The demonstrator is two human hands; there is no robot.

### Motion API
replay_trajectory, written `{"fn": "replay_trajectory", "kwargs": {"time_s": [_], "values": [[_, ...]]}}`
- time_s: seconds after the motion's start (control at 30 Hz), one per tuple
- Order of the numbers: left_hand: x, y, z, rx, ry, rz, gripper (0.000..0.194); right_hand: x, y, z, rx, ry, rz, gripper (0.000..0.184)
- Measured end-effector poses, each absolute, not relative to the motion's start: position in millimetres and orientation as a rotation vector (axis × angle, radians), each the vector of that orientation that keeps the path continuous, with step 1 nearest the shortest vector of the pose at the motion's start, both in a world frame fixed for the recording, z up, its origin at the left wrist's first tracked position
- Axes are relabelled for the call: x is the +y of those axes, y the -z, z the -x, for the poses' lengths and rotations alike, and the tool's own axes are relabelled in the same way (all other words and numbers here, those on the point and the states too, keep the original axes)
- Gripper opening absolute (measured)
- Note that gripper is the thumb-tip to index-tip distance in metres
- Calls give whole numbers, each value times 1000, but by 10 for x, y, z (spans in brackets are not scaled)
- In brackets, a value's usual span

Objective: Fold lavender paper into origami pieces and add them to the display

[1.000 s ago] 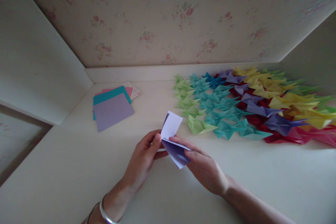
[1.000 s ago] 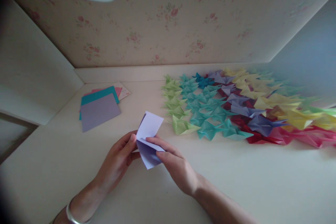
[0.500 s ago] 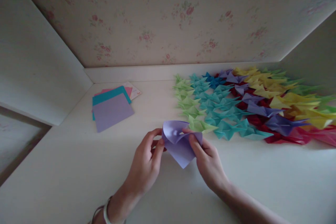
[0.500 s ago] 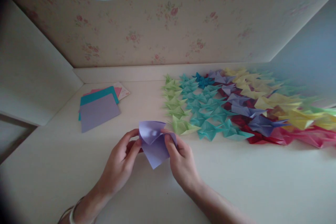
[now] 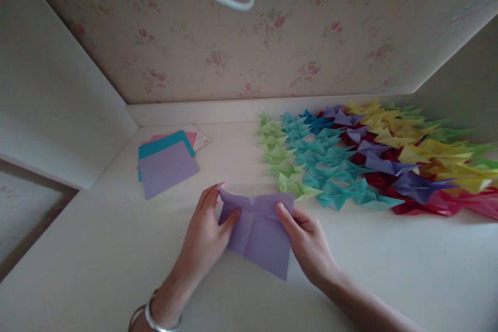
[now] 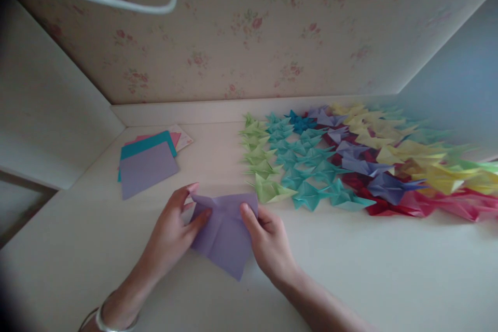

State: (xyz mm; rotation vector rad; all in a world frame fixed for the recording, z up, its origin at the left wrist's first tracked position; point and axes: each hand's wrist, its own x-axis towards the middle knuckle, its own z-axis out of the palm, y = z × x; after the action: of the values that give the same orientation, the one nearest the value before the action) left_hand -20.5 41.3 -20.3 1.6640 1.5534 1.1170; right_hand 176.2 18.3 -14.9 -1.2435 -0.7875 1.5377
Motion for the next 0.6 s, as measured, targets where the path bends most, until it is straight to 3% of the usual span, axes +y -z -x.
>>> {"fn": "replay_trajectory", "kwargs": {"time_s": [0.23, 0.6], "values": [[389, 67, 216, 1440, -1026, -1282, 31, 256, 93, -1810, -733, -1579, 1157, 36], [399, 92, 234, 1491, -1124, -1268, 48, 282, 99, -1850, -813, -1546, 1166, 33]]}}
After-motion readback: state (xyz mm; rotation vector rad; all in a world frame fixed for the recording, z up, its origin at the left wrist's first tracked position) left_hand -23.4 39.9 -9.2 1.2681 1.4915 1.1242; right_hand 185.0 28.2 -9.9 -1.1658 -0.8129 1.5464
